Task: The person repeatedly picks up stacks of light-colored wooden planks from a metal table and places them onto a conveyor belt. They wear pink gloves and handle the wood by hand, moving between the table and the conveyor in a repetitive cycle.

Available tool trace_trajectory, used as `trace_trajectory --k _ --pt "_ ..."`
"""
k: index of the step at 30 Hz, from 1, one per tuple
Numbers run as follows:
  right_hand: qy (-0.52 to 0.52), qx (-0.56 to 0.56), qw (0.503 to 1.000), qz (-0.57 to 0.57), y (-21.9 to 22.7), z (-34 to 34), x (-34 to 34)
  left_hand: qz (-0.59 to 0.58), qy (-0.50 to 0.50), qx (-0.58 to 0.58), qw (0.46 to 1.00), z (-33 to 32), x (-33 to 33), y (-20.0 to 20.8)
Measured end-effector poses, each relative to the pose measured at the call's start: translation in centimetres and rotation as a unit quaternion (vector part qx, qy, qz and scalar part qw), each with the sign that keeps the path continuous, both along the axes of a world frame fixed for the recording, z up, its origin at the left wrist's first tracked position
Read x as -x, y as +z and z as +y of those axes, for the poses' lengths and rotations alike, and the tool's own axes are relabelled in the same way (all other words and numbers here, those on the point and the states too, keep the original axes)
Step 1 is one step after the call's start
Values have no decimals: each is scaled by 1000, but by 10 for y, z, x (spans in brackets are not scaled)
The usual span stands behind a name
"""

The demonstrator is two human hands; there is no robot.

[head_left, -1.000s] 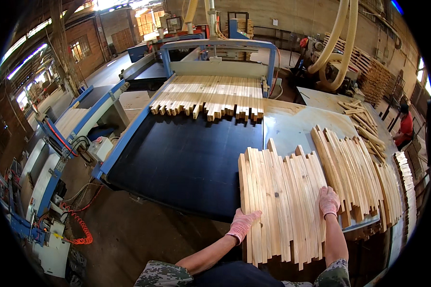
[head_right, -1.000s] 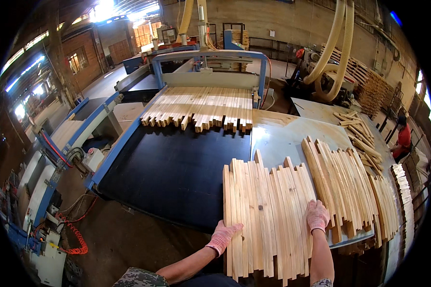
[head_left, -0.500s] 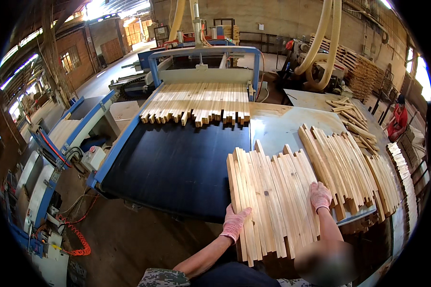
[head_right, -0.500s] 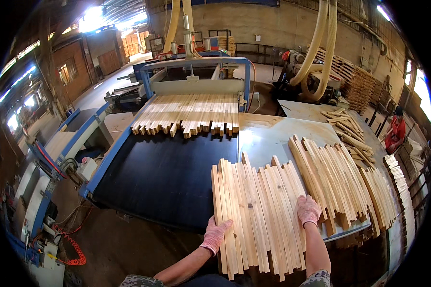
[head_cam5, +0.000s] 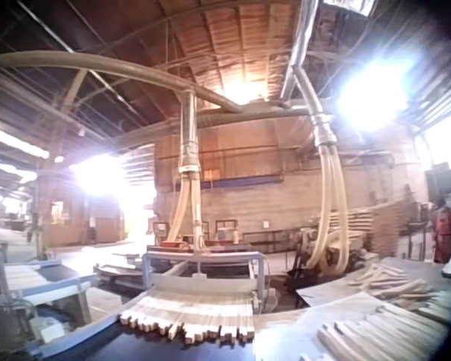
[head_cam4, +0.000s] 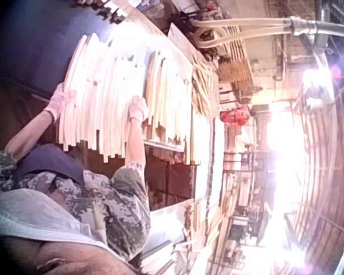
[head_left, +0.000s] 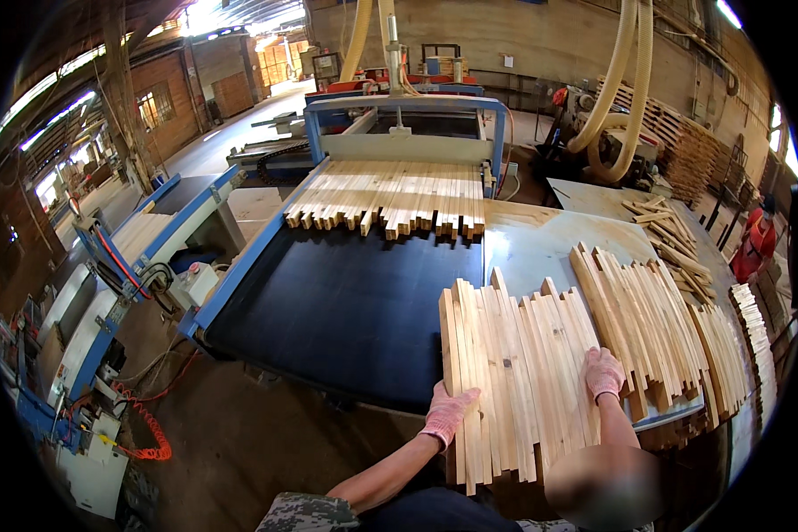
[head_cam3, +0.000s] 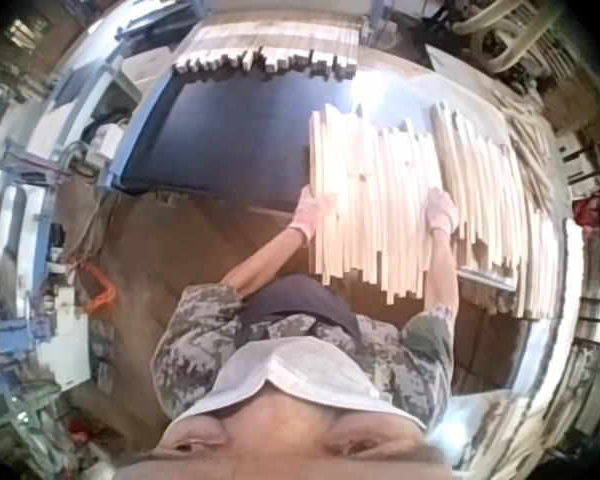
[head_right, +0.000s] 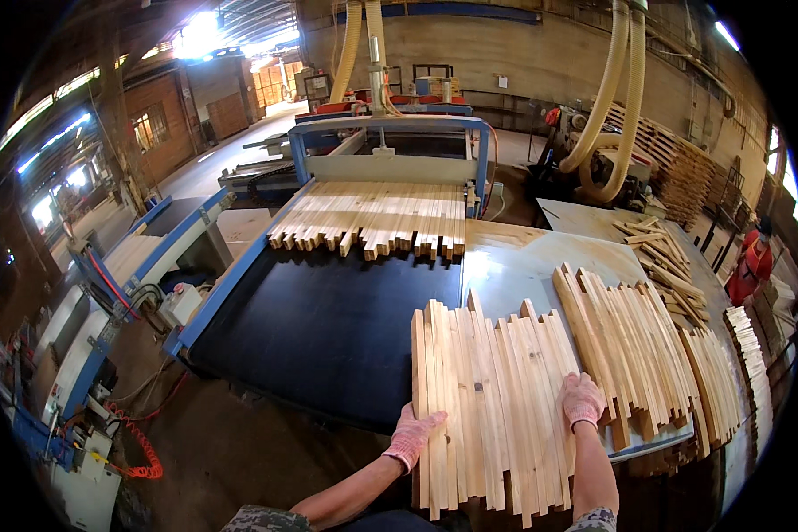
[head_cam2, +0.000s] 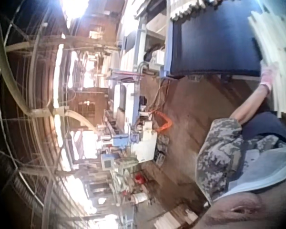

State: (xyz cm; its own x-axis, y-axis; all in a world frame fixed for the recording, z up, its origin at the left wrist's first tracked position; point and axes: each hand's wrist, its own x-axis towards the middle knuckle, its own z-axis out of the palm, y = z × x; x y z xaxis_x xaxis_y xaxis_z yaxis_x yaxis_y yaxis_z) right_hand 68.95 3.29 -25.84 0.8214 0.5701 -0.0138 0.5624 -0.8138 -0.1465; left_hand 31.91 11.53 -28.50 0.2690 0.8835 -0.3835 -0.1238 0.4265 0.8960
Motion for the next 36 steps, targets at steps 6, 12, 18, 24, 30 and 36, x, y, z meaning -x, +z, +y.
trace_trajectory --k 6,12,18,24,30,36 --pt "10 13 1000 -2 17 2 15 10 15 3 1000 0 -1 2" --pt "5 -10 1000 -6 4 0 6 3 8 10 1000 1 -2 -1" --pt "12 -15 1000 -6 -6 1 -4 13 0 9 1000 1 -1 0" --pt "13 -11 1000 -3 -8 2 -9 3 -15 21 1000 1 -3 13" --pt "29 -58 997 36 -6 11 -5 24 13 -17 999 2 -3 -14" --pt "19 -87 994 66 -18 -3 -23 108 -55 24 992 11 -4 3"
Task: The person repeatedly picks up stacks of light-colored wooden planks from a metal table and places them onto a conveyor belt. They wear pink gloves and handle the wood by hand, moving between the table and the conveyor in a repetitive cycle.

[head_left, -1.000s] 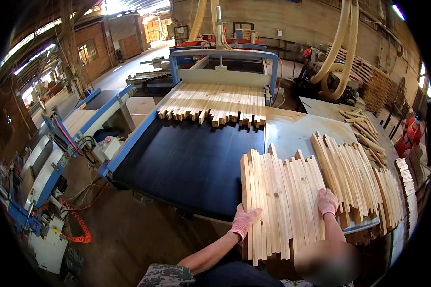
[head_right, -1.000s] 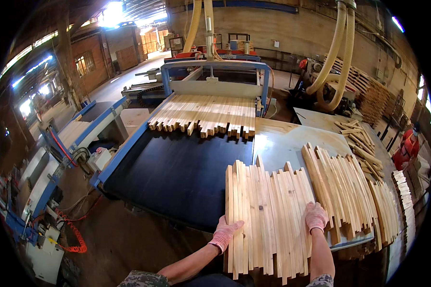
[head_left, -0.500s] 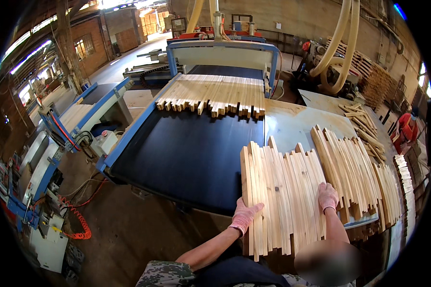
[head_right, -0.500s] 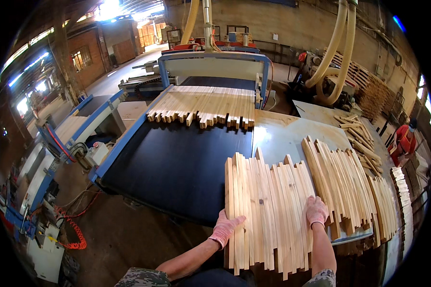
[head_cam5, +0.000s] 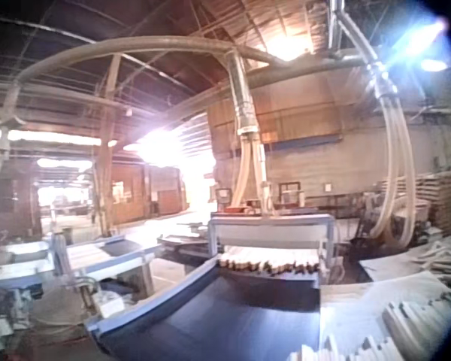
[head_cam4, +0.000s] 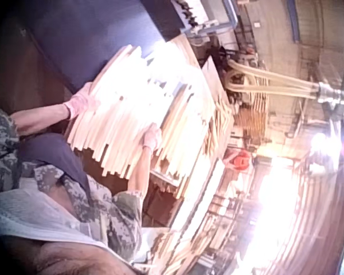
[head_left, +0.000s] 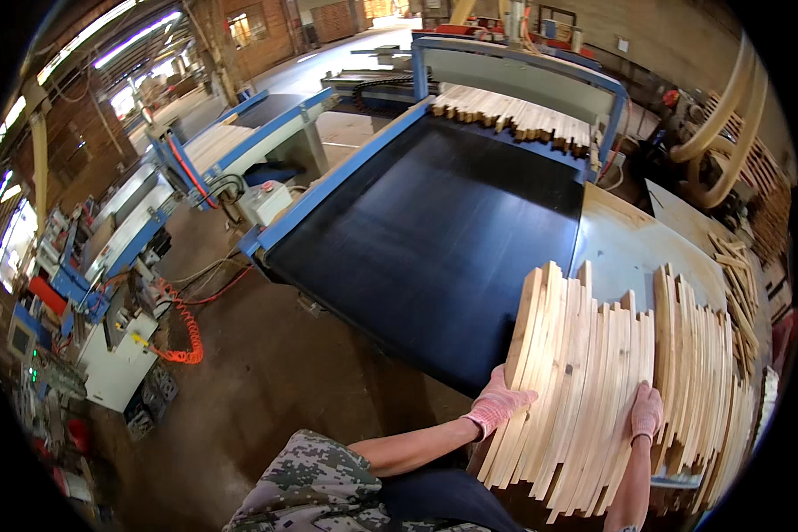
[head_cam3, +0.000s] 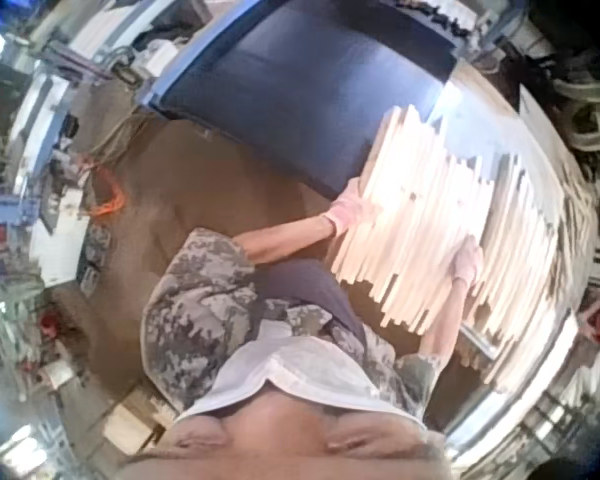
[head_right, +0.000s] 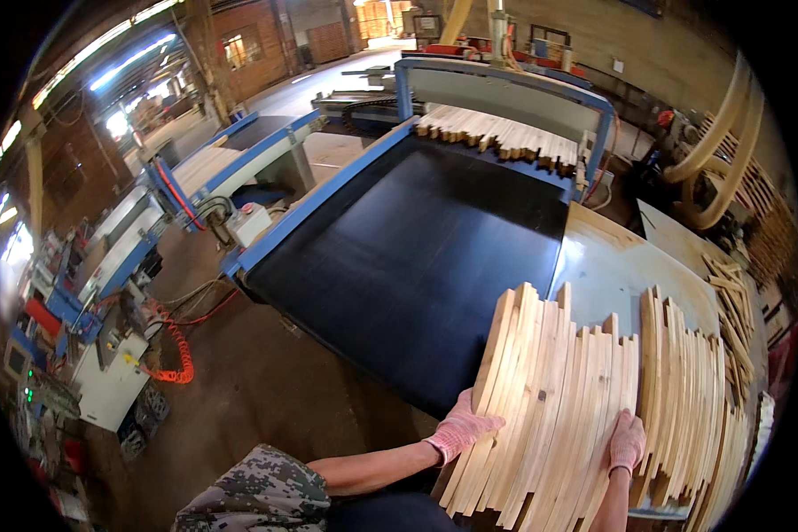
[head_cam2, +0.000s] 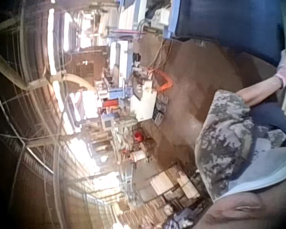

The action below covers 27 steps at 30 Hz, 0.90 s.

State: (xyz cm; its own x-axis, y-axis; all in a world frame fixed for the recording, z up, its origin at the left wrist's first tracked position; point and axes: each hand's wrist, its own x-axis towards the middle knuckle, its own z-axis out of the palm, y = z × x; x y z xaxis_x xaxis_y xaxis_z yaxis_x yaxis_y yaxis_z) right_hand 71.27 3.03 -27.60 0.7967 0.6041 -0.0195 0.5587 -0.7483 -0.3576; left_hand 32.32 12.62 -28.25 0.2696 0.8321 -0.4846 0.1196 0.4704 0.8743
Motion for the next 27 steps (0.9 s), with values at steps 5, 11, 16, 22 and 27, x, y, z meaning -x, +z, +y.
trace_trajectory --k 5,11,16,22,27 --pt "-5 24 999 38 4 14 6 -32 -14 -1 999 23 15 18" --pt "1 -6 998 56 16 34 29 -1 -31 -61 998 70 23 -10" --pt "-8 -10 999 42 20 81 75 -68 -17 -95 993 131 57 -36" --pt "-16 -1 1000 24 23 167 161 -113 -23 -59 992 226 151 -25" --pt "5 2 994 109 48 240 270 -105 -45 -54 992 315 242 -8"
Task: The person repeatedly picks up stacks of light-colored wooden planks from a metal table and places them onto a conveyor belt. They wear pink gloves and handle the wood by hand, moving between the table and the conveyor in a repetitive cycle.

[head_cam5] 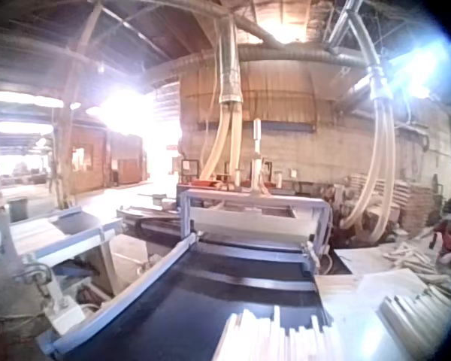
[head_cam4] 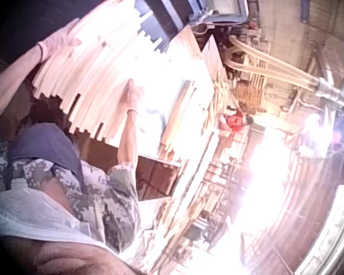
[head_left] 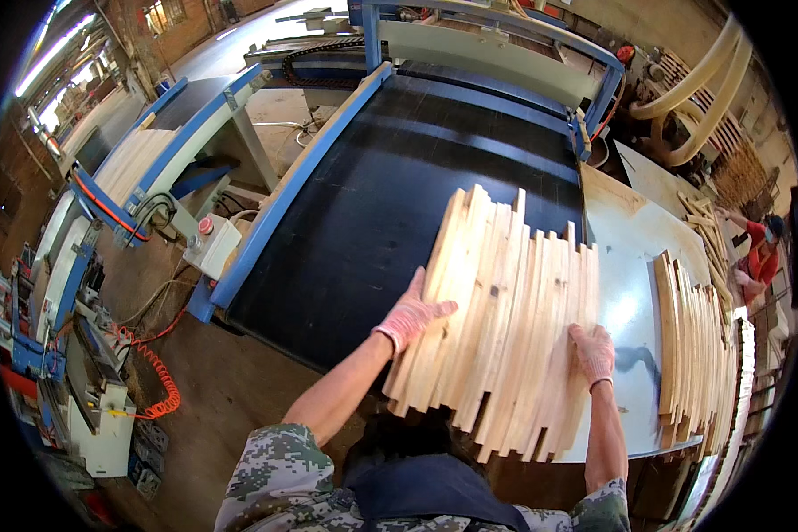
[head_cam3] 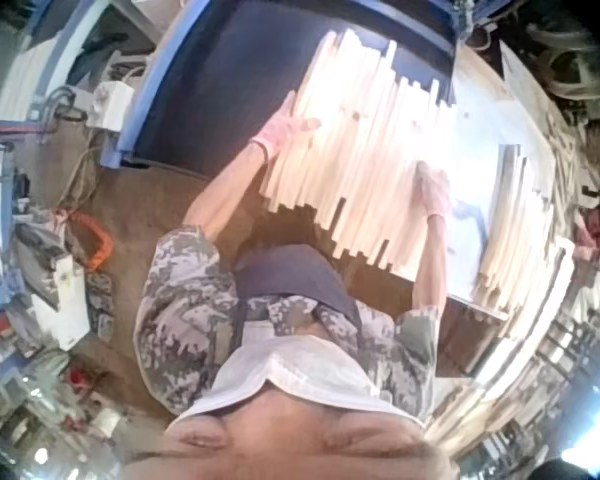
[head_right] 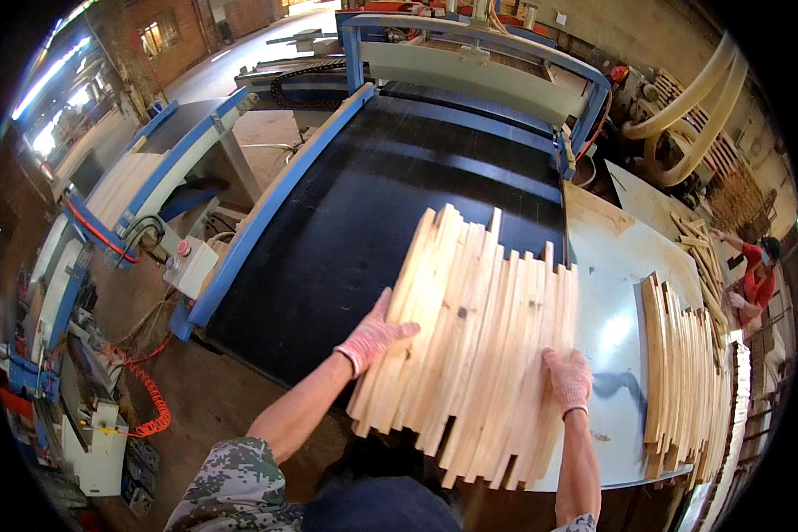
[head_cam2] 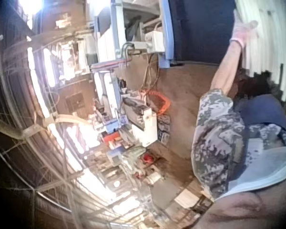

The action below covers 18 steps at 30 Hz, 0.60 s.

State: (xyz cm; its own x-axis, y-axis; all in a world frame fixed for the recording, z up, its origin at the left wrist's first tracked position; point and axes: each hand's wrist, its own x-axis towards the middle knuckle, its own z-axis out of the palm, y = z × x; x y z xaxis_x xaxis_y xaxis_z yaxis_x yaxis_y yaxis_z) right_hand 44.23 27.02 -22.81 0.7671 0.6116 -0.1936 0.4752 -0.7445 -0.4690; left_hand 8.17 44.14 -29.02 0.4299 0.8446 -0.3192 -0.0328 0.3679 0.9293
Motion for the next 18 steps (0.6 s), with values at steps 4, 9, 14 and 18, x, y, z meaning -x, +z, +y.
trace_trajectory --k 4,9,14,18 --pt "29 -61 995 67 -27 48 50 506 -97 -185 837 70 61 38" --pt "104 -79 978 164 -27 131 148 602 32 -281 747 117 166 14" --pt "180 -225 919 269 -26 180 239 502 138 -410 749 93 188 23" --pt "212 -186 936 208 -31 186 256 156 137 -376 903 48 162 45"
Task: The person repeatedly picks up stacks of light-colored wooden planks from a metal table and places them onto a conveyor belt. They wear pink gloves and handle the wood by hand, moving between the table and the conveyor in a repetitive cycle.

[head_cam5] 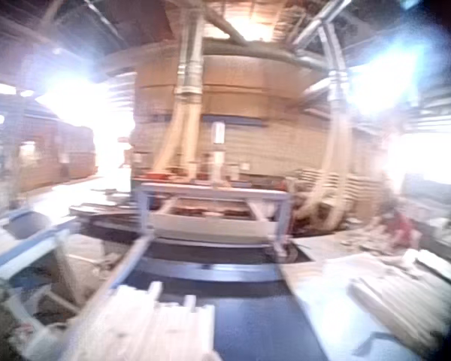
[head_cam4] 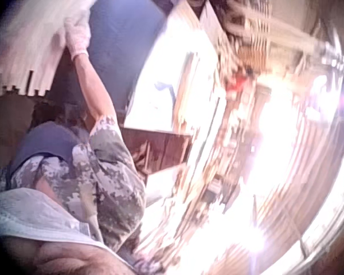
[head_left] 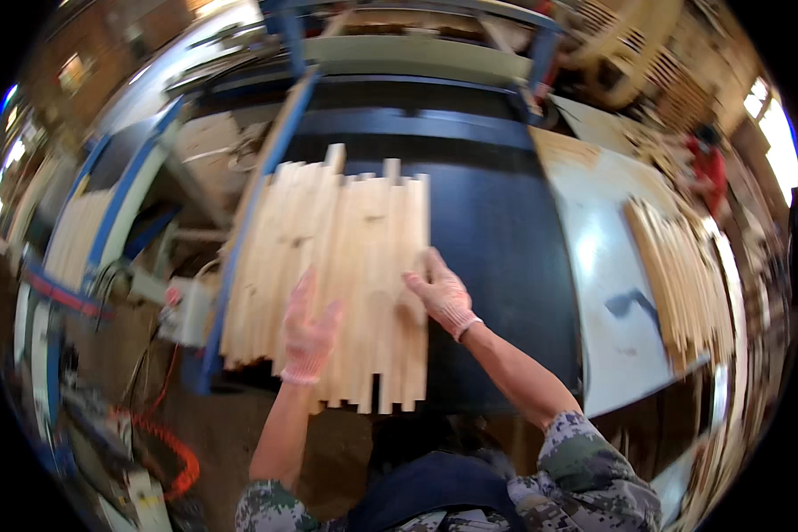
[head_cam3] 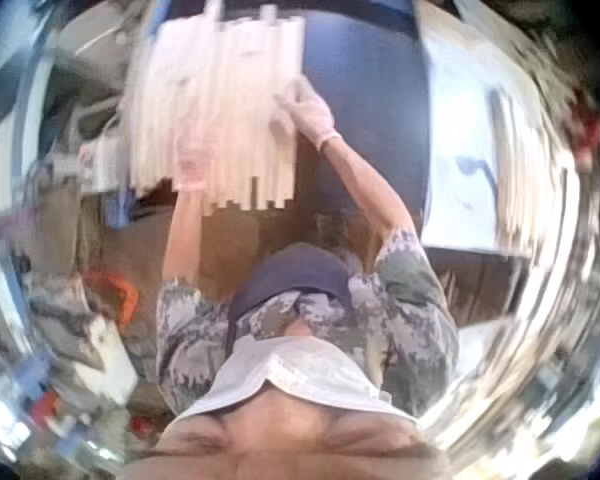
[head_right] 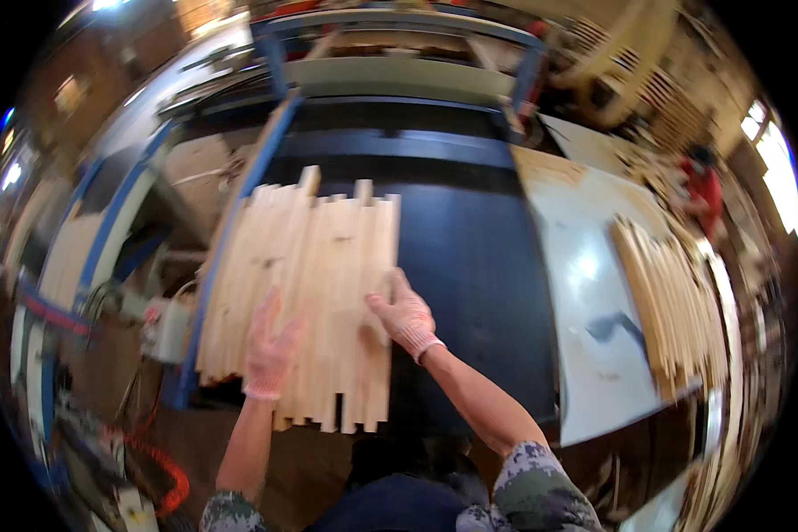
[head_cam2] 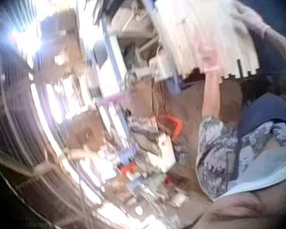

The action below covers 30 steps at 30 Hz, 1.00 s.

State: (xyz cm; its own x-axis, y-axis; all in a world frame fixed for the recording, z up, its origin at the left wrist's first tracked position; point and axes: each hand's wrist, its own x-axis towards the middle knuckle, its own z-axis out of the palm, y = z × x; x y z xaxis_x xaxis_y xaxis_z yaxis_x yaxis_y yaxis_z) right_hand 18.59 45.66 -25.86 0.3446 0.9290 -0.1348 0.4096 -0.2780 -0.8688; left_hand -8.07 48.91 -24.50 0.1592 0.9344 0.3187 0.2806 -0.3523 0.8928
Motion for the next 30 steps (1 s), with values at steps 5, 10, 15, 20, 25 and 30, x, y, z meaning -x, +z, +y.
trace_trajectory --k 5,10,15,20,25,30 --pt "86 -1 882 464 -17 -70 -49 -198 -260 218 919 -84 -62 11" --pt "241 -227 926 180 -58 -220 -65 -242 -531 304 753 -197 -164 30" --pt "54 66 903 422 -125 -451 -116 20 -660 454 598 -304 -264 -1" --pt "-379 210 882 187 -196 -710 -141 138 -648 468 585 -429 -354 -27" --pt "-622 205 681 327 -273 -928 -141 233 -688 466 505 -561 -456 -50" --pt "-707 94 556 427 -308 -1014 -133 271 -757 398 441 -653 -543 -59"
